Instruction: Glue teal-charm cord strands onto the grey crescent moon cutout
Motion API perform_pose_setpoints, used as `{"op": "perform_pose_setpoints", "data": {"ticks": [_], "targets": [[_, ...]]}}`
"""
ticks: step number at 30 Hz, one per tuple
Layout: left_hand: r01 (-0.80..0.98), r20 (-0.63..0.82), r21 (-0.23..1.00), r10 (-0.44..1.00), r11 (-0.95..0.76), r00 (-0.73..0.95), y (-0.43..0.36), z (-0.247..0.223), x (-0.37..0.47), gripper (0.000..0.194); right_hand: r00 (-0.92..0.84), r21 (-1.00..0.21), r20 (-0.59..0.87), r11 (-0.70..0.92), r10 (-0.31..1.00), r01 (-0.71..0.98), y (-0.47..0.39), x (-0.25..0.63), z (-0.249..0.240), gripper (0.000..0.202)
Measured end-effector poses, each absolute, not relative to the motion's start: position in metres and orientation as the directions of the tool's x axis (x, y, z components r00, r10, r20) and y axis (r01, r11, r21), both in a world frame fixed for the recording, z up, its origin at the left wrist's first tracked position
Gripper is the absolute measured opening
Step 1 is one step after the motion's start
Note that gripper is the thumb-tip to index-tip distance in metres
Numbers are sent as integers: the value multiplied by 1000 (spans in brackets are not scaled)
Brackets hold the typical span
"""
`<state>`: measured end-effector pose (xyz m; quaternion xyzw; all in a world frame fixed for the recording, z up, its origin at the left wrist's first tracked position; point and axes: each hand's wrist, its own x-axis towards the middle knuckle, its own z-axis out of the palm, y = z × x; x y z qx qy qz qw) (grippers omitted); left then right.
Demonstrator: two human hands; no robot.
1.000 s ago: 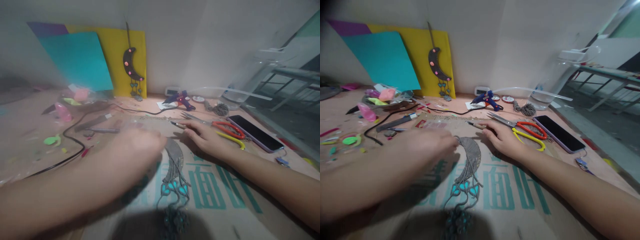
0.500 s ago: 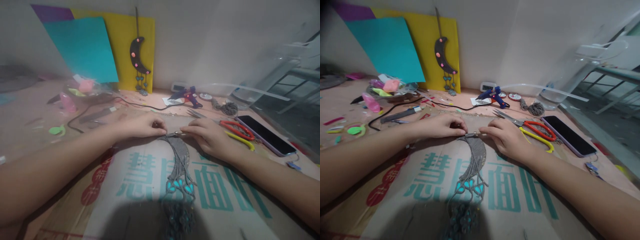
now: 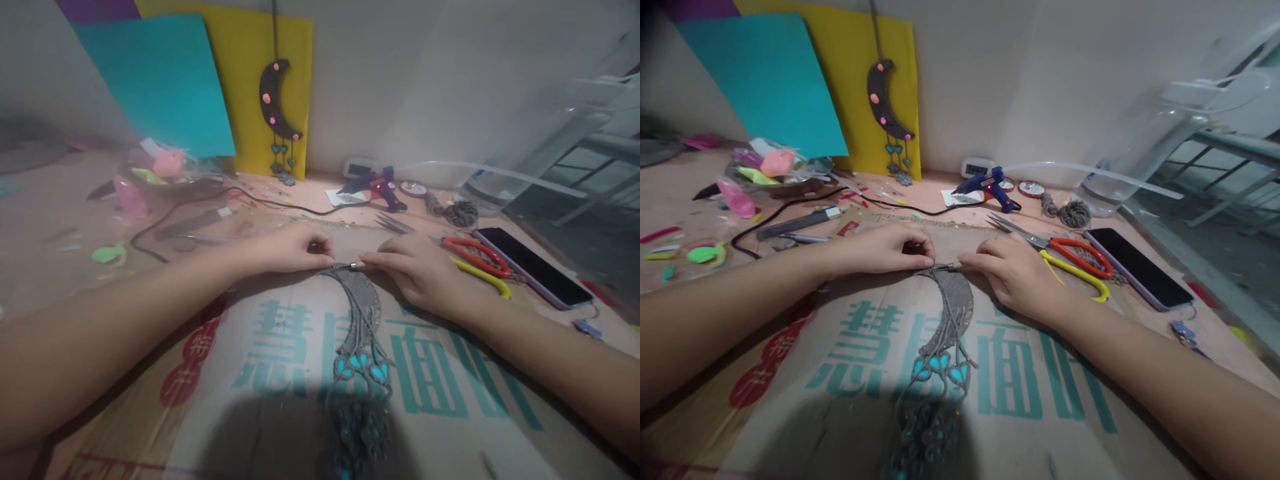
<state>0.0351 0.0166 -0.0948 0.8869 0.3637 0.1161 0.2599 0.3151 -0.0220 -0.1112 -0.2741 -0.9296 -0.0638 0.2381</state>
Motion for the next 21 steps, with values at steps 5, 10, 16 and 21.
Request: {"op": "perform_pose_setpoints", "data": {"ticks": [5,10,16,21], "targets": [[577,19,540,695,-612,719,17,-94,36,28,-716,-52,487,835,500,548,-22,316,-111,30],[575,19,548,696,-608,717,17,-95,35,27,-734,-15,478,840,482,542,-22,315,-111,27],[580,15,545,699,-605,715,17,-95,35,27,-733,-13,472,835,491,550,-23,313,-110,25],[577,18,541,695,-611,719,17,-95,36,27,-733,-6,474,835,487,551,-23,314,-110,27]]}}
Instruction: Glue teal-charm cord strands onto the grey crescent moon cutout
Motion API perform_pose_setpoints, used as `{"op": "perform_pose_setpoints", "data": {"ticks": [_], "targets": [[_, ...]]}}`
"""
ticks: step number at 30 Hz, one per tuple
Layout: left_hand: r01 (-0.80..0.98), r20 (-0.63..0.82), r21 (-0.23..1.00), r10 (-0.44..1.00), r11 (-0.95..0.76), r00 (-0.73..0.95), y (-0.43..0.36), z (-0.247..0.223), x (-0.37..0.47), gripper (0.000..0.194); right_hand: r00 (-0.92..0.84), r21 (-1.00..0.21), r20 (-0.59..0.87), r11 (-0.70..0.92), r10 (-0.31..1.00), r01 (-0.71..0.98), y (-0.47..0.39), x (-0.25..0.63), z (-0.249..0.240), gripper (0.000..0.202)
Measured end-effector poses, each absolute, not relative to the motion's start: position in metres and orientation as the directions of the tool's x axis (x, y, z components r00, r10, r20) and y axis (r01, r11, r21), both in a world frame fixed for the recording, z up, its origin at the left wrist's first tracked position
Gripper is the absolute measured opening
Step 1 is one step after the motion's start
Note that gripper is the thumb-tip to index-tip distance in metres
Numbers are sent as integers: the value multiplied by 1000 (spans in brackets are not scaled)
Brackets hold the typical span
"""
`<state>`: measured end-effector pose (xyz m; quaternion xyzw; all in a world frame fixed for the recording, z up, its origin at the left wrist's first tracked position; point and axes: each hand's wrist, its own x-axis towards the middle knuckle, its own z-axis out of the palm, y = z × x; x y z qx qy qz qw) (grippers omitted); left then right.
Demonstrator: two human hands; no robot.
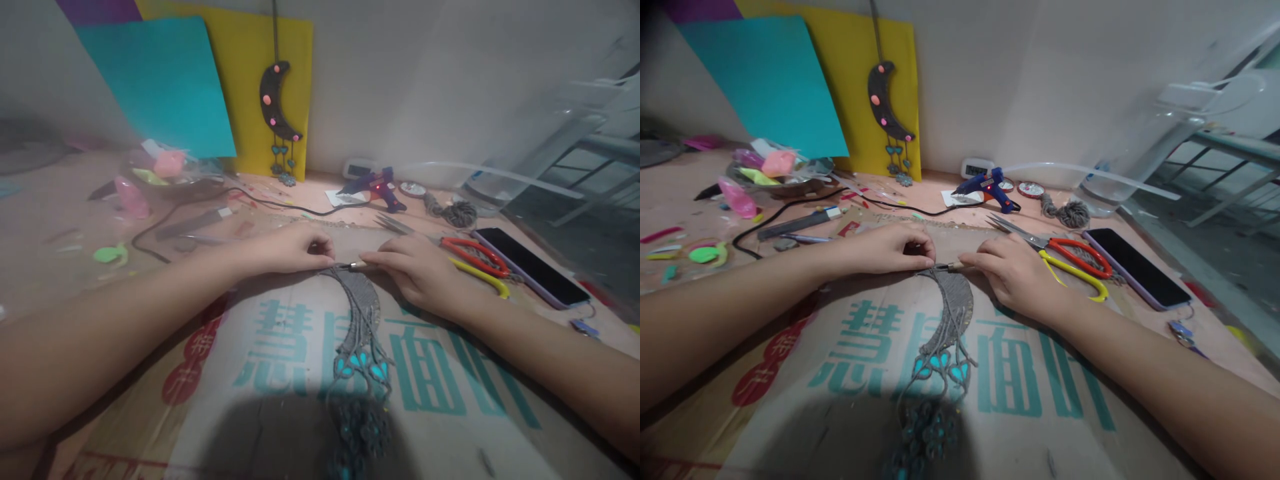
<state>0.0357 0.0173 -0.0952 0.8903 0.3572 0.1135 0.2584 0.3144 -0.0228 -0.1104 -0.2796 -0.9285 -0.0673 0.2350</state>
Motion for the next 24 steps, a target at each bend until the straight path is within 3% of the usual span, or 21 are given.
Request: {"op": "perform_pose_setpoints", "data": {"ticks": [7,12,15,19,21,24], "targets": [[569,30,537,688,-623,725,17,-96,35,26,-730,-35,473,839,492,543,-23,314,-110,27],[582,24,531,697,-616,716,17,-95,36,25,-670,-92,475,789,571,607,-23,318,-111,32],[578,14,543,694,-609,719,16,-93,37,23,-600,-170,518,761,610,626,-24,318,-109,33],[547,33,573,684,-610,729,15,-92,37,19,-377,-335,635,681,674,651,-26,315,-105,29],[541,27,593,686,-596,727,16,-93,37,18,-336,-337,677,682,655,650,-25,314,-105,27],[545,20,646,726,-534,687,18,-95,35,21,-427,-262,658,720,620,642,-23,315,-107,29]]}}
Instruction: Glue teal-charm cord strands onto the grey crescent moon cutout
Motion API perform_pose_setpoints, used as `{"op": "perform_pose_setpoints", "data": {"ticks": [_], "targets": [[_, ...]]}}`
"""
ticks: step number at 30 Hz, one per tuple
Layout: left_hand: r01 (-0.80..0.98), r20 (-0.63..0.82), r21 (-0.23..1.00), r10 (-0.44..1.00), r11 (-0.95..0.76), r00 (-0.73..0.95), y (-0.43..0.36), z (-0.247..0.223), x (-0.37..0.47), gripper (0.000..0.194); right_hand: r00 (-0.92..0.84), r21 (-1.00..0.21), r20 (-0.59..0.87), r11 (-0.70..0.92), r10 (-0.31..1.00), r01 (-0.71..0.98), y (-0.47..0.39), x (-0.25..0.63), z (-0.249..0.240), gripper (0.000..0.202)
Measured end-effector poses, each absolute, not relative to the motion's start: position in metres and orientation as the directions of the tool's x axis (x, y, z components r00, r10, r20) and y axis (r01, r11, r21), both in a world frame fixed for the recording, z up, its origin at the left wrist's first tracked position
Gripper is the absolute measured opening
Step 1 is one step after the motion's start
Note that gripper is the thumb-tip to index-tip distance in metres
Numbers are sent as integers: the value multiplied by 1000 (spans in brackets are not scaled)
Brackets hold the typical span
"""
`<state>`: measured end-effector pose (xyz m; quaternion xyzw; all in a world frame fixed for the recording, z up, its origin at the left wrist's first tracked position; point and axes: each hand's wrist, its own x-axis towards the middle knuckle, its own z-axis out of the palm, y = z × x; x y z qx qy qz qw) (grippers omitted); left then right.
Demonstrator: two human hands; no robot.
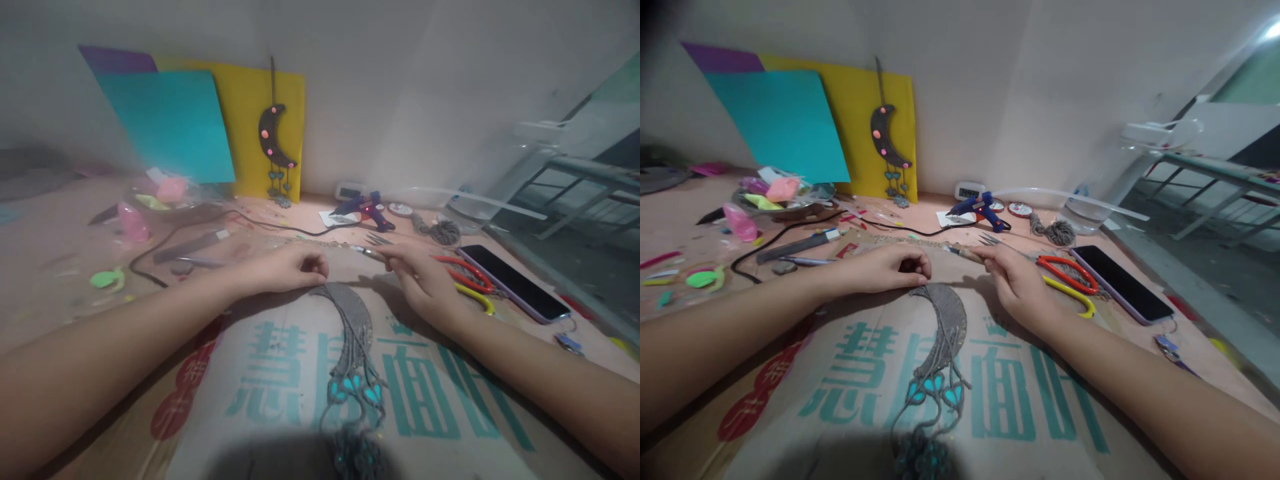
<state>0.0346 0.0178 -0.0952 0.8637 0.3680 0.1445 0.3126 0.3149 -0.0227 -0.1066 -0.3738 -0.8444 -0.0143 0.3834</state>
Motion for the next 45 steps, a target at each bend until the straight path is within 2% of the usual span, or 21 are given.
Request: {"op": "perform_pose_setpoints", "data": {"ticks": [3,6,8,12,15,33,41,45], "targets": [[542,29,726,806,-424,592,17,-96,33,33,-511,-193,626,752,589,631,-22,316,-109,31],[458,15,854,892,-246,451,9,-89,35,45,-544,-155,613,763,573,628,-22,316,-110,28],[406,19,887,896,-220,443,1,-81,39,46,-556,-141,605,764,570,630,-23,316,-110,27],[520,189,730,862,-444,471,-11,-68,44,35,-555,-140,603,761,573,634,-25,314,-109,26],[545,240,671,842,-504,484,-15,-69,46,30,-565,-124,600,763,566,634,-26,312,-107,27],[586,200,644,847,-492,492,-12,-73,47,14,-629,6,608,790,484,613,-25,307,-103,26],[664,163,613,891,-428,425,-9,-69,41,22,-560,-78,629,760,539,645,-24,311,-105,24],[593,259,621,849,-512,462,-12,-72,44,24,-578,-66,620,769,531,635,-25,310,-105,25]]}}
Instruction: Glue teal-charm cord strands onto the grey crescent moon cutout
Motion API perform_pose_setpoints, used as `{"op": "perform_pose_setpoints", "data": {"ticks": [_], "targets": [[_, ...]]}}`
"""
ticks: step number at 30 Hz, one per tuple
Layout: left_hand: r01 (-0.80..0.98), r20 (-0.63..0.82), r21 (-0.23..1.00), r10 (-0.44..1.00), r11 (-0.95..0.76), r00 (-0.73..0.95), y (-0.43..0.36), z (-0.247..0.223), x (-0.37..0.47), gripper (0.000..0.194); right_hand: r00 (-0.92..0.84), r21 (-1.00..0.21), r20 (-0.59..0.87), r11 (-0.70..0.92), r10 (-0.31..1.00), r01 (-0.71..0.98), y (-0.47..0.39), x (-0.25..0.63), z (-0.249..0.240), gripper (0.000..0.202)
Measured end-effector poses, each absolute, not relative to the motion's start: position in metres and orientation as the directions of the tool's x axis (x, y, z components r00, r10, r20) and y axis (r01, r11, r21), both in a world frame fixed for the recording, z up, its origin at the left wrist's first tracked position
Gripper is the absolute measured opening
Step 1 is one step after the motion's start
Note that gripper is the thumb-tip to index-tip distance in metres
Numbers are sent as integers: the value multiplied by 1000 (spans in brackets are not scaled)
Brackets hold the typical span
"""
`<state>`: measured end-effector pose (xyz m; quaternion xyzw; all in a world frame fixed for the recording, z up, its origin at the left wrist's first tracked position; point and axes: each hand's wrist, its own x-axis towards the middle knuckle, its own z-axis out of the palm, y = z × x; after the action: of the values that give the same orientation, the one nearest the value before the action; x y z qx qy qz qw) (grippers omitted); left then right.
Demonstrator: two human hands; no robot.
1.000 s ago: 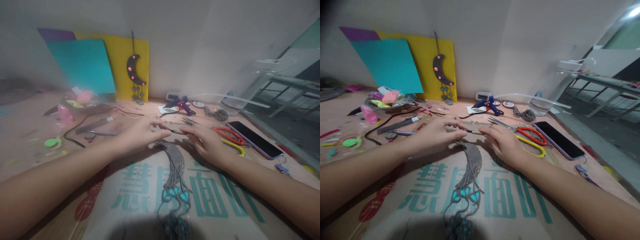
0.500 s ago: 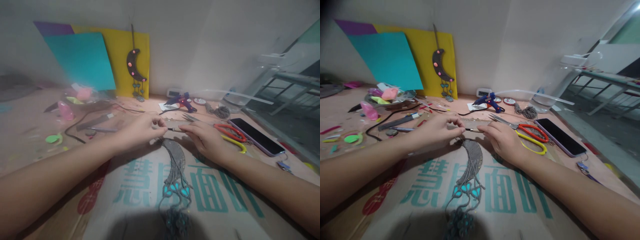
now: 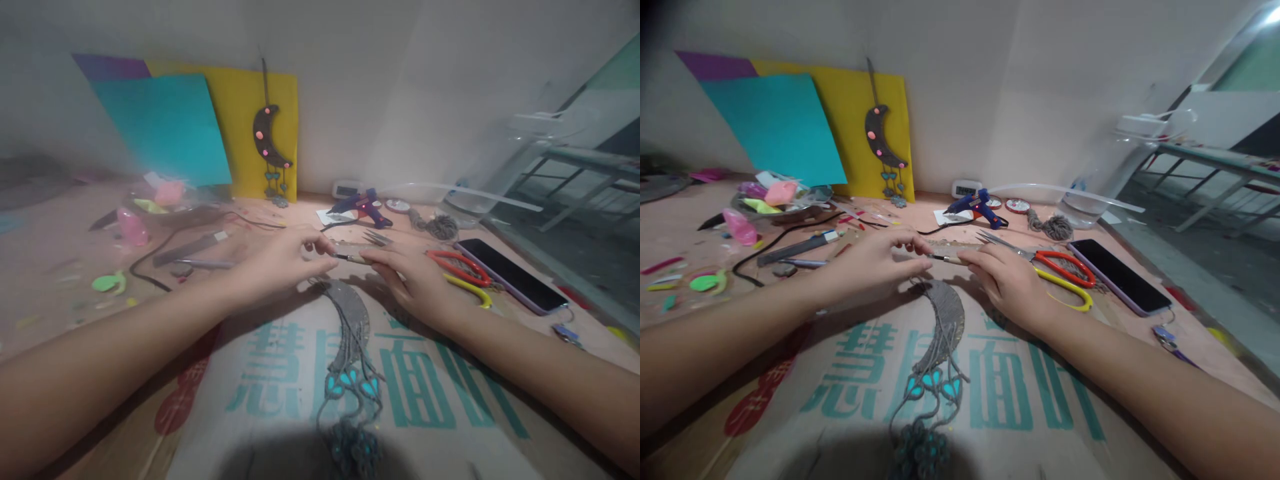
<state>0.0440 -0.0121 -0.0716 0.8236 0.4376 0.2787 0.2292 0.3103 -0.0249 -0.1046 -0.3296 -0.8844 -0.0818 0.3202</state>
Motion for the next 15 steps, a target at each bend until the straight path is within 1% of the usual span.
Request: {"op": "perform_pose_setpoints", "data": {"ticks": [3,8,15], "targets": [[570,282,637,845,-520,455,-16,-73,48,18,-594,-46,624,783,507,620,-27,308,-104,24],[585,257,660,873,-471,414,-21,-71,53,8,-618,54,636,773,462,632,-31,306,-104,24],[586,231,696,902,-415,365,-23,-71,54,10,-614,74,650,767,448,637,-31,306,-103,24]]}}
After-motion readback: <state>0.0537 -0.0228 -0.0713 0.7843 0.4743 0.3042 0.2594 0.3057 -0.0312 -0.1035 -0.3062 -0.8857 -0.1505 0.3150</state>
